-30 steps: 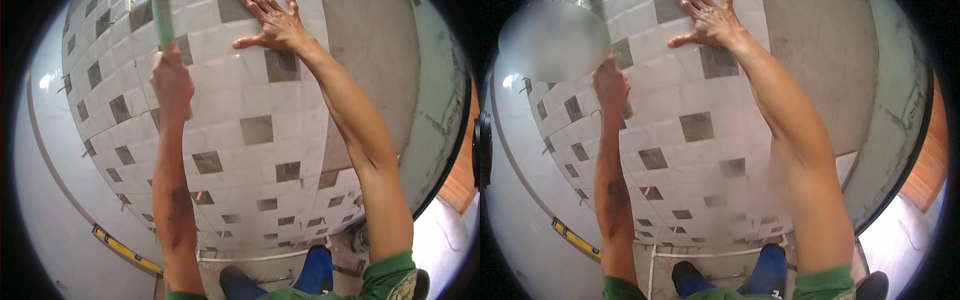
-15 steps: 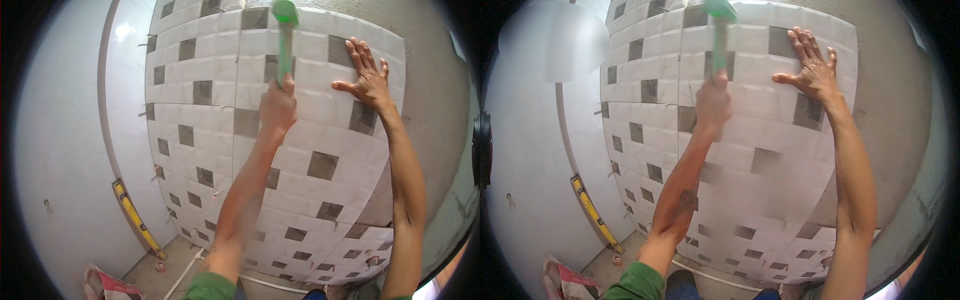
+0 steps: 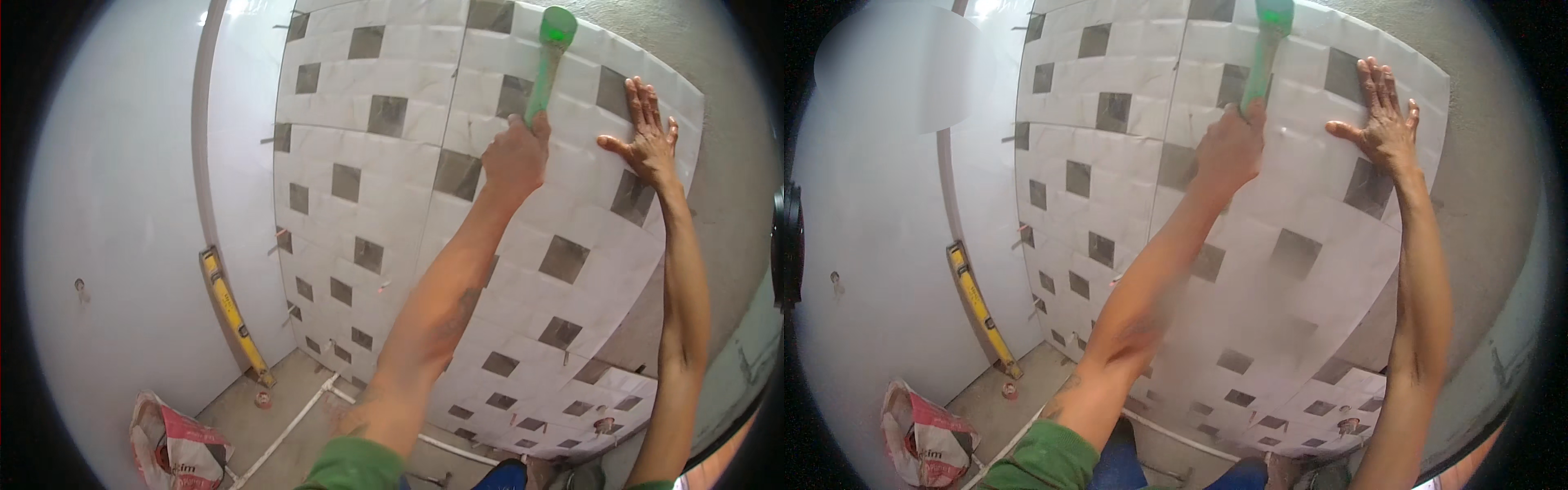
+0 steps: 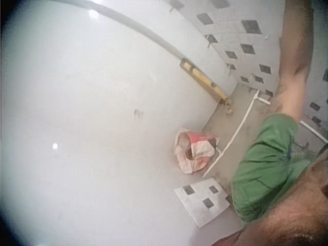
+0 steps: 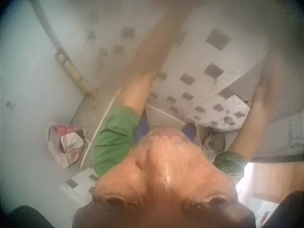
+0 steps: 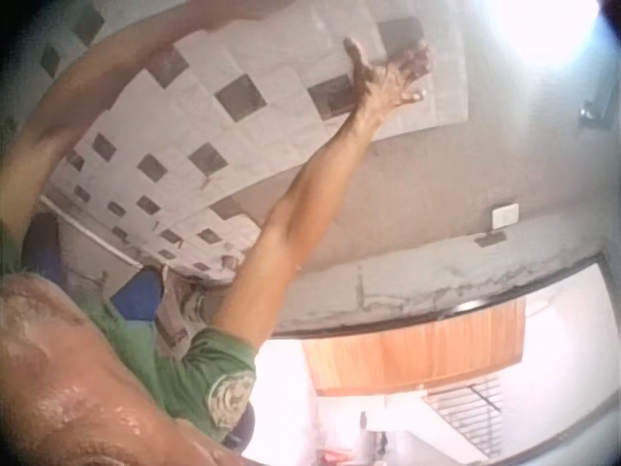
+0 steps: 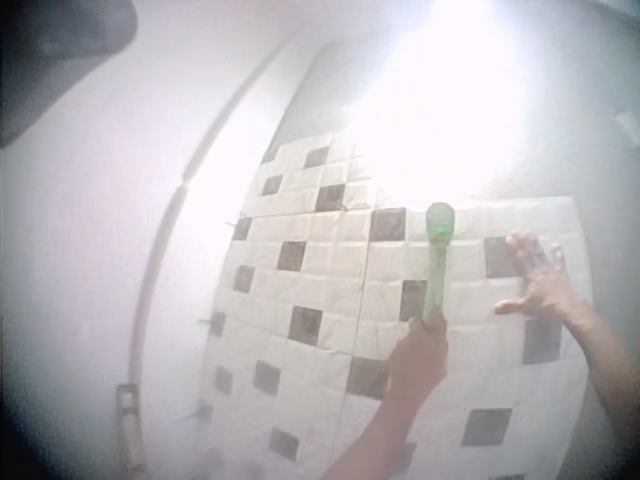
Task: Applying mortar to the back of a ceramic tile and fixing it onto an upper wall or ceiling.
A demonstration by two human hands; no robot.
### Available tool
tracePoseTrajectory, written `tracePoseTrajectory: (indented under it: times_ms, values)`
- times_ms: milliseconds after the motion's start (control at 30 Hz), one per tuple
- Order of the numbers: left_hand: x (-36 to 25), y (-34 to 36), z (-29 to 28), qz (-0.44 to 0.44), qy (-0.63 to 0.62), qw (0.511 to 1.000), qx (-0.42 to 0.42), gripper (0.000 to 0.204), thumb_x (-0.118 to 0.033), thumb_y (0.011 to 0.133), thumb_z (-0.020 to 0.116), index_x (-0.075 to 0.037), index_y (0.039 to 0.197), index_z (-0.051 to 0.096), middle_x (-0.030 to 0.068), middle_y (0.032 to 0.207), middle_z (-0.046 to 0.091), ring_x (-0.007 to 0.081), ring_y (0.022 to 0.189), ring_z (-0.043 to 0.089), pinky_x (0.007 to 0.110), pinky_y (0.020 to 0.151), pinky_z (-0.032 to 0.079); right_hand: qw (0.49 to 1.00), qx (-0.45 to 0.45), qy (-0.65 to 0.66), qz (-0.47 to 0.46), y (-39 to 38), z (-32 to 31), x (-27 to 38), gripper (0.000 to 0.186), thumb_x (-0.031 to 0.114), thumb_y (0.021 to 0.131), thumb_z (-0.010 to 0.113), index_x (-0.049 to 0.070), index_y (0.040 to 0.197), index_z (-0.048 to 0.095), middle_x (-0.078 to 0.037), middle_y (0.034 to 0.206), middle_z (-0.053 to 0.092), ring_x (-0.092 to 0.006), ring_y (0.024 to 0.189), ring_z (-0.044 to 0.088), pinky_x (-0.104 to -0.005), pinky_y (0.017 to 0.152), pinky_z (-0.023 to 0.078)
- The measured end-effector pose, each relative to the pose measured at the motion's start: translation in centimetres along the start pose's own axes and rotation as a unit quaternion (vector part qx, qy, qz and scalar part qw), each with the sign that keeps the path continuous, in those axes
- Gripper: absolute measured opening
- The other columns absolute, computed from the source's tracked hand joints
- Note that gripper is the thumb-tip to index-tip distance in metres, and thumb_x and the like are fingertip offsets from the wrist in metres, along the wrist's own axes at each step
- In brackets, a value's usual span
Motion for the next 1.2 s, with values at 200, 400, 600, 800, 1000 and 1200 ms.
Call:
tracePoseTrajectory:
  times_ms: [200,400,600,800,1000,1200]
  values:
    - [3.0,-2.3,1.0,-0.087,-0.017,0.993,0.082,0.035,-0.027,0.093,0.043,0.001,0.114,0.048,0.0267,0.087,0.057,0.0434,0.082,0.06,0.051,0.069,0.049,0.998,-0.032,-0.047,0.002,-2.3,-0.8,3.8,0.089,0.072,0.068,0.057,0.041,0.144,0.022,0.01,0.154,0.012,-0.0168,0.143,0.011,-0.064,0.108,0.015]
    - [9.5,-6.0,-0.6,0.004,0.072,0.997,0.014,0.06,-0.056,0.094,0.03,-0.001,0.101,0.052,0.0271,0.089,0.063,0.0468,0.089,0.059,0.053,0.078,0.046,0.996,0.053,0.051,-0.048,-7.5,-0.7,5.1,0.084,0.072,0.069,0.056,0.043,0.142,0.026,0.007,0.155,0.013,-0.0182,0.143,0.012,-0.0651,0.107,0.014]
    - [11.0,-5.9,-3.6,0.008,0.02,1.0,0.021,0.047,-0.039,0.097,0.038,0.003,0.103,0.056,0.0182,0.07,0.058,0.0328,0.069,0.062,0.042,0.056,0.048,0.997,0.02,0.074,-0.023,-8.5,-0.7,5.1,0.079,0.07,0.074,0.054,0.042,0.142,0.027,0.004,0.155,0.014,-0.0189,0.143,0.011,-0.0672,0.105,0.011]
    - [11.0,-5.4,-4.0,-0.059,-0.088,0.993,0.049,0.069,-0.062,0.091,0.037,0.004,0.084,0.057,0.0057,0.047,0.044,0.0147,0.037,0.048,0.032,0.036,0.038,0.977,-0.001,0.123,-0.177,-9.0,0.1,19.4,0.064,0.049,0.085,0.055,0.028,0.142,0.035,0.005,0.152,0.024,-0.017,0.141,0.016,-0.064,0.106,0.009]
    - [11.4,-4.5,-5.2,0.053,0.049,0.997,0.038,0.058,-0.052,0.095,0.035,0.001,0.1,0.058,0.0274,0.086,0.06,0.0462,0.086,0.056,0.048,0.073,0.044,0.968,-0.025,0.182,-0.17,-9.3,2.0,23.2,0.065,0.048,0.084,0.056,0.02,0.14,0.038,0.006,0.148,0.031,-0.0148,0.14,0.02,-0.0597,0.109,0.011]
    - [10.0,-5.6,-4.1,-0.072,-0.089,0.989,0.095,0.056,-0.052,0.095,0.038,0.002,0.088,0.054,0.0101,0.052,0.047,0.0216,0.043,0.051,0.037,0.042,0.041,0.982,-0.005,0.116,-0.15,-9.9,1.4,12.3,0.061,0.052,0.088,0.048,0.028,0.142,0.034,0.004,0.148,0.031,-0.0161,0.14,0.02,-0.054,0.109,0.018]
Point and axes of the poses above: each hand's wrist, its own y-axis towards the middle knuckle, its own z-axis out of the palm, x = y × z, the point moved 4 cm from there along y, towards the middle knuckle
